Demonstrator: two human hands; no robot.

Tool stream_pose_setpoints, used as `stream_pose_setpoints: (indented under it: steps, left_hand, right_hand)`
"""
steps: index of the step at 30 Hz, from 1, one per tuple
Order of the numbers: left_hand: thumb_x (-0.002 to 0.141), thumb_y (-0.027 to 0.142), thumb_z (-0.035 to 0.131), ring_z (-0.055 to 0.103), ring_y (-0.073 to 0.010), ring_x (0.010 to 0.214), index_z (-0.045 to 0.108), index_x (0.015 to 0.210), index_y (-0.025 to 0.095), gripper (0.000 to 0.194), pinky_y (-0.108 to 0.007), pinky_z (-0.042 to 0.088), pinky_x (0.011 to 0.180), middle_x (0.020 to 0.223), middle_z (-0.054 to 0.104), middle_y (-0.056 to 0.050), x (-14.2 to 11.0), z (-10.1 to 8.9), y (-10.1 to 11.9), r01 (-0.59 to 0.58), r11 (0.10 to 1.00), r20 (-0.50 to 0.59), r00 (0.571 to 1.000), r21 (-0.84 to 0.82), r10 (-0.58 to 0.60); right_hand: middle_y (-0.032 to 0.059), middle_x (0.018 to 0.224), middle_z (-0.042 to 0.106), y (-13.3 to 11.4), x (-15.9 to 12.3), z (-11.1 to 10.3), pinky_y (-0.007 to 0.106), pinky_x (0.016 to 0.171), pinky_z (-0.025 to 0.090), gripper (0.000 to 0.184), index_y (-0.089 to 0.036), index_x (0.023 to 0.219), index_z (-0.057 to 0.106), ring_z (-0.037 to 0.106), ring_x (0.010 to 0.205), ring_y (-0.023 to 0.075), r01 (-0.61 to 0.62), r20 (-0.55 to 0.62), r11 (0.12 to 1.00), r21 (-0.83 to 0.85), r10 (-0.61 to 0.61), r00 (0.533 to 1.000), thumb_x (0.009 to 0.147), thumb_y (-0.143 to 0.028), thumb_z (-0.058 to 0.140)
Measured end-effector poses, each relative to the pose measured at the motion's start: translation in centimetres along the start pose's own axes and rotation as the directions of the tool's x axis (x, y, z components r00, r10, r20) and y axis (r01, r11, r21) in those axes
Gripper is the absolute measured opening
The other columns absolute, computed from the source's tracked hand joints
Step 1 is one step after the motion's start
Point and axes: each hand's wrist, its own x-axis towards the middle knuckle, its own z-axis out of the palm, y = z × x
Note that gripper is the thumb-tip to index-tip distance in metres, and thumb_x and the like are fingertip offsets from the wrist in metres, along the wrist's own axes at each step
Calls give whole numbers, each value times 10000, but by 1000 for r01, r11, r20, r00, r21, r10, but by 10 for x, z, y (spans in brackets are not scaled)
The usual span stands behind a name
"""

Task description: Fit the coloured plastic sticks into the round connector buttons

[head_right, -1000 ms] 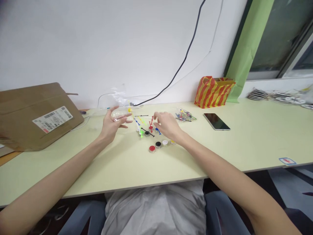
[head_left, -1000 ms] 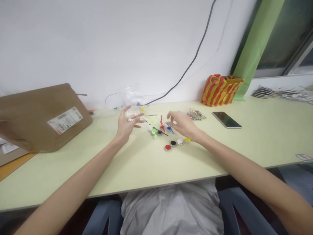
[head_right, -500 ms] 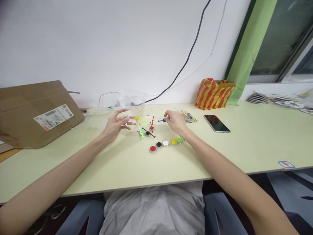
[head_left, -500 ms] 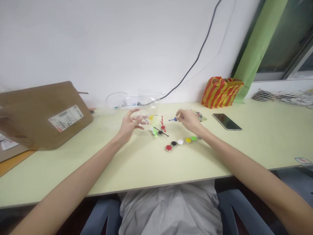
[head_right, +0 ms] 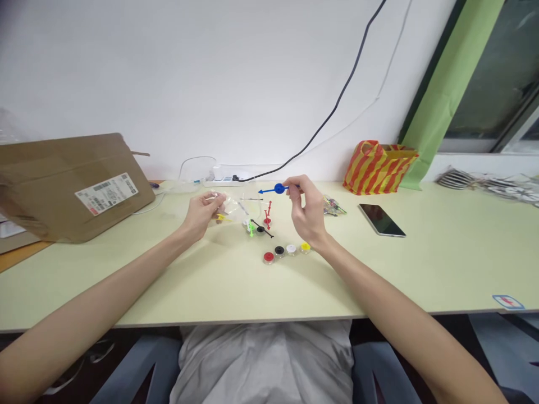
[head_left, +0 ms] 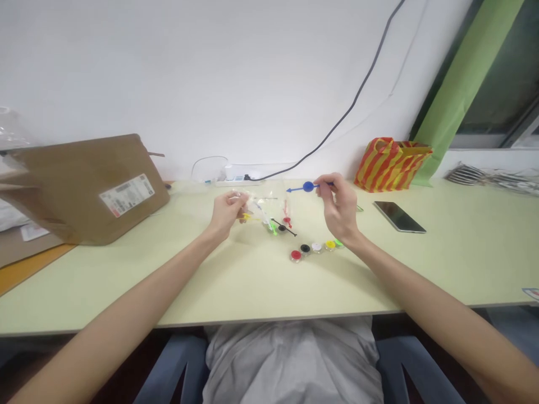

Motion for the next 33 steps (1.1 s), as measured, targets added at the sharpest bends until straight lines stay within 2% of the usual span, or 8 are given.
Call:
stream_pose_setpoints:
  steps: [4, 7, 12, 17, 24, 26, 29, 33]
  left_hand:
    - [801, 509, 790, 389, -73, 380, 613, 786, 184, 370, -191, 336, 316, 512, 507, 47, -2, 1, 0, -45, 995, 10, 999, 84, 44]
    - [848, 542, 744, 310, -54, 347, 568, 770, 197, 395, -173, 253, 302, 468, 446, 71, -4, 2, 3, -72, 991, 44, 997, 109, 68]
    - [873, 644, 681, 400, -73, 318, 518, 767, 208, 478, -197, 260, 282, 534, 530, 45, -9, 6, 7, -98, 992, 105, 990, 81, 89]
    - [857, 693, 672, 366, -62, 299, 487, 735, 215, 527, -203, 238, 286, 510, 494, 57, -7, 5, 5, -72, 997, 83, 994, 15, 71]
    - [824, 697, 709, 326, -60, 304, 476, 733, 222, 537, -205, 257, 289, 475, 384, 90, -2, 1, 2, -23, 999, 68, 997, -39, 26]
    - [823, 695, 711, 367, -71, 312, 492, 735, 214, 536, -209, 292, 290, 476, 403, 83, -3, 2, 1, -12, 999, 101, 995, -42, 16]
    - [788, 684, 753, 503, -92, 375, 555, 846, 194, 532, -222, 415, 343, 621, 618, 19, -6, 4, 3, 53, 995, 217, 976, -80, -35]
    - [725, 628, 839, 742, -191, 682, 607, 1127, 223, 616, -255, 555, 525, 1029, 764, -90, -13, 8, 10, 198, 969, 449, 886, -147, -113]
  right_hand:
    - [29, 895, 613, -15, -9, 7, 309, 700, 507, 139, -242, 1079, 578, 600, 740, 151, 93, 105, 996, 6, -93, 990, 1042, -243, 445]
    - [1, 853, 571, -13, -14, 10, 286, 655, 477, 185, -264, 1202, 507, 554, 680, 139, 84, 155, 995, -61, -74, 985, 1031, -235, 442]
    - [6, 874, 584, -5, -15, 11, 287, 675, 480, 204, -276, 1234, 454, 572, 710, 154, 16, 173, 988, -151, 11, 985, 1032, -258, 425]
    - [52, 928, 622, -8, -5, 2, 344, 765, 505, 169, -261, 1161, 515, 604, 758, 187, 61, 168, 967, -246, -20, 986, 1046, -284, 393]
    - [32, 907, 614, -8, -3, -3, 353, 761, 514, 223, -277, 1258, 492, 616, 780, 188, 115, 146, 984, -133, -96, 985, 1045, -249, 431]
    - [49, 946, 651, -10, -6, 2, 354, 778, 506, 167, -262, 1164, 548, 626, 815, 192, 191, 209, 975, -116, -164, 964, 1034, -211, 456]
    - [56, 916, 691, -12, -7, 8, 350, 786, 484, 145, -242, 979, 612, 635, 845, 198, 284, 305, 949, -136, -233, 924, 1018, -165, 495]
    - [47, 889, 726, -11, -8, 10, 358, 826, 471, 151, -244, 875, 667, 646, 863, 205, 228, 349, 951, -211, -145, 926, 992, -197, 586]
